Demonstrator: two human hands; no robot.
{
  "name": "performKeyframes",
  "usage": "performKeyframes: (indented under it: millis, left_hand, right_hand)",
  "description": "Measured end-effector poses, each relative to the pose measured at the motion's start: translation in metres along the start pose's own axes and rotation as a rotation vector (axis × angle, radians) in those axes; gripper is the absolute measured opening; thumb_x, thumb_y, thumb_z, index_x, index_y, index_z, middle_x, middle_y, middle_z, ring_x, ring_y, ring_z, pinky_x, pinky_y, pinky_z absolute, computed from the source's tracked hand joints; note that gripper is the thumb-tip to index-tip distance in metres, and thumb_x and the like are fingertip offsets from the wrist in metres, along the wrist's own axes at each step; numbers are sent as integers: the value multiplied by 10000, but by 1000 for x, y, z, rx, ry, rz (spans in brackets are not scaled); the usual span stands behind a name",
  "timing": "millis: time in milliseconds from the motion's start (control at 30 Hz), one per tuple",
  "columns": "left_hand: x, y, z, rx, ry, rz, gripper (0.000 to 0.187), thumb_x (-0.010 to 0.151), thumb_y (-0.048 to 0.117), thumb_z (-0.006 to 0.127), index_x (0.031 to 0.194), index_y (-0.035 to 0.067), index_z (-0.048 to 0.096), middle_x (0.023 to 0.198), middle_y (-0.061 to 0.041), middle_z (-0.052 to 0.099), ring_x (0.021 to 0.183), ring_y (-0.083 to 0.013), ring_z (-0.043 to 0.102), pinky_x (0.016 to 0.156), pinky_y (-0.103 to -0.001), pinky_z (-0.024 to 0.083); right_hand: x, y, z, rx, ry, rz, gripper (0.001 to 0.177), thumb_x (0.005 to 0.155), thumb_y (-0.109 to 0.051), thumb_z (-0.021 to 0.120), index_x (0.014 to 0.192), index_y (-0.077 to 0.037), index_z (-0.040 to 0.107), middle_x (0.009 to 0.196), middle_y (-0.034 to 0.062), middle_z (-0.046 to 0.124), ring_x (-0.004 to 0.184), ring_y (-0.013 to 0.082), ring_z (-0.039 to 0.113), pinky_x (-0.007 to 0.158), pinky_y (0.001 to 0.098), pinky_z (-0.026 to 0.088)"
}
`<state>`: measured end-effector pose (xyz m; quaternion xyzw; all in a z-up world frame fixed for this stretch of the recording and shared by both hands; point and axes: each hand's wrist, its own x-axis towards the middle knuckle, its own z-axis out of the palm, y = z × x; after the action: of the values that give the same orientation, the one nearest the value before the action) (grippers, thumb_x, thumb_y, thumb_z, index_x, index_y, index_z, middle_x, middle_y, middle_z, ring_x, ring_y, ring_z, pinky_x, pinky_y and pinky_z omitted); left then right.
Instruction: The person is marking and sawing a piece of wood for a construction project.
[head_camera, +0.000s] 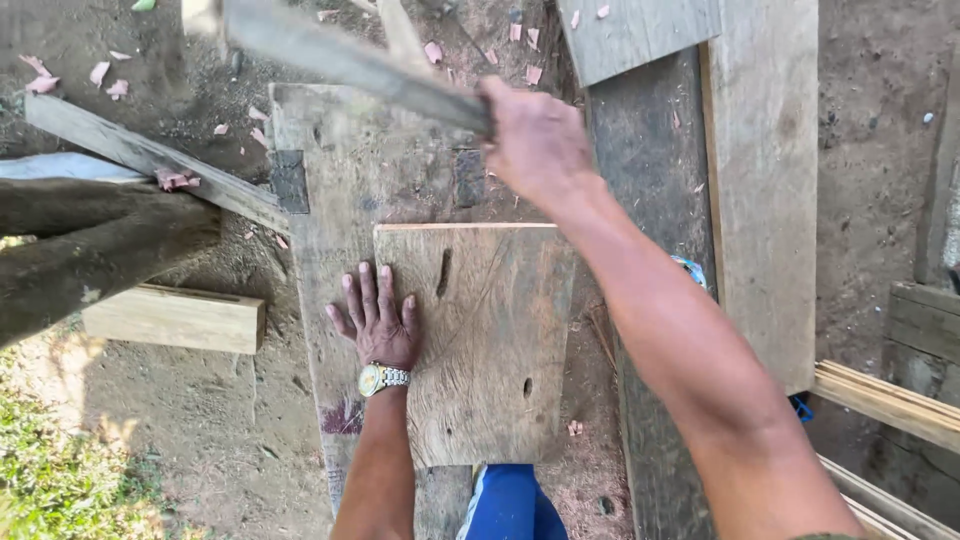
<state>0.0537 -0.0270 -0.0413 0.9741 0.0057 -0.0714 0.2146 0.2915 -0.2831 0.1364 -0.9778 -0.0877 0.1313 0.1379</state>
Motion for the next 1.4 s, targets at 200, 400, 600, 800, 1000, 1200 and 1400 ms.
performKeyframes:
  millis: [200,400,600,800,1000,1200,1400]
  left_hand:
    - [1,2,2,20,0,14,621,1063,490,422,1609,197,379,1718,-69,270,1603,-331,144,1236,-627,-55]
    - [8,2,5,34,4,31,635,1066,493,378,1627,202,326,1723,-68,236,1601,-324,108,1226,-629,-67]
    - [13,-8,19,63,46,81,641,1066,494,348,1637,207,290,1725,-62,224,1604,-307,78,1221,-637,-76]
    - [11,-3,7,31,-27,99,634,1075,495,342,1637,210,271,1718,-57,220,1601,-287,88,1200,-677,-81]
    - [16,2,11,-28,2,119,644,1067,474,365,1643,218,234,1722,-76,187,1595,-297,82,1181,-698,-86]
    - [27,25,18,-40,-74,99,638,1054,461,394,1633,250,230,1728,-40,186,1599,-280,79,1175,-726,-86]
    - [29,53,-6,-37,-125,89,659,1031,434,436,1627,255,217,1716,-118,86,1580,-305,38,1136,-748,-80]
  right_hand:
    - [-119,27,-52,471,309,273,289,957,-194,790,1156,-37,650,906,94,757,756,176,745,665,349,596]
    - [-268,25,-30,634,627,494,239,985,-171,841,1013,-7,669,822,51,675,718,137,637,672,286,527]
    - [-354,-37,27,1128,934,607,204,978,-30,781,938,-38,581,759,53,610,591,134,578,544,328,499]
    - [-390,-127,74,1478,1231,568,230,961,25,714,1023,-67,513,730,78,566,581,154,542,575,377,524]
    - [-410,-176,105,1637,1363,537,203,943,-12,695,1016,-102,529,696,44,517,561,150,515,560,389,508]
    - [-407,-196,140,1840,1409,560,178,953,-19,696,996,-103,545,666,22,468,561,159,509,559,389,505]
    - [-394,-209,130,1812,1366,636,178,942,-34,696,971,-103,535,645,26,467,535,159,504,531,380,498]
